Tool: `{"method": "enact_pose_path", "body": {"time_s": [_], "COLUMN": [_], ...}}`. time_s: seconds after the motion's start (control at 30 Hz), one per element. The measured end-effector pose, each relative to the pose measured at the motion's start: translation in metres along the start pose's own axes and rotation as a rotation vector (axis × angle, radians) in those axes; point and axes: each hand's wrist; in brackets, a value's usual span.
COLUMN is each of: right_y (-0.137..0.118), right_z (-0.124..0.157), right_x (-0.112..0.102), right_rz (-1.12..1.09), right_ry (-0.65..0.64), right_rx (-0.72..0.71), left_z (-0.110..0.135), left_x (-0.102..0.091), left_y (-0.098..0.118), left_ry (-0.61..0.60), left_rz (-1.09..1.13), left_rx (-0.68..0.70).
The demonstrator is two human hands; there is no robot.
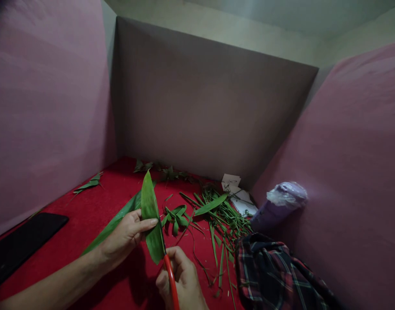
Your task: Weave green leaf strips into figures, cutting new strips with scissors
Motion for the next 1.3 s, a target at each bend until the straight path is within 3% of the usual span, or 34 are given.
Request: {"method": "enact_pose_path", "body": {"time_s": [0.2, 0.57, 0.87, 1.17, 1.3], "right_y": [-0.004, -0.007, 0.001, 0.000, -0.002], "right_z": [-0.001, 0.001, 0.002, 0.000, -0.001], "right_x": [-0.002, -0.001, -0.003, -0.001, -0.001], "right_rz": [0.166, 0.149, -0.038, -0.024, 0.065], "right_ry": [-0.027, -0.033, -0.008, 0.053, 0.052], "right_rx": [-0.094, -0.135, 0.029, -0.029, -0.050], "left_z": [0.004, 0.006, 0.006, 0.007, 0.006], "left_x": [0.002, 0.002, 0.003, 0.004, 0.005], "left_y": [0.003, 0.000, 0.001, 0.003, 0.008], "left_ry": [-0.036, -0.023, -0.044, -0.074, 0.003], "left_rz": [-0.013, -0.052, -0.026, -0.021, 0.054], "left_rx": [0.002, -0.011, 0.000, 0.008, 0.001]}}
Point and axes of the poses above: each hand's wrist, its own z-axis away from the middle knuckle, its own x-axis out of the palm, y = z × x, and after that the axes turned 6 degrees about y, right-handed
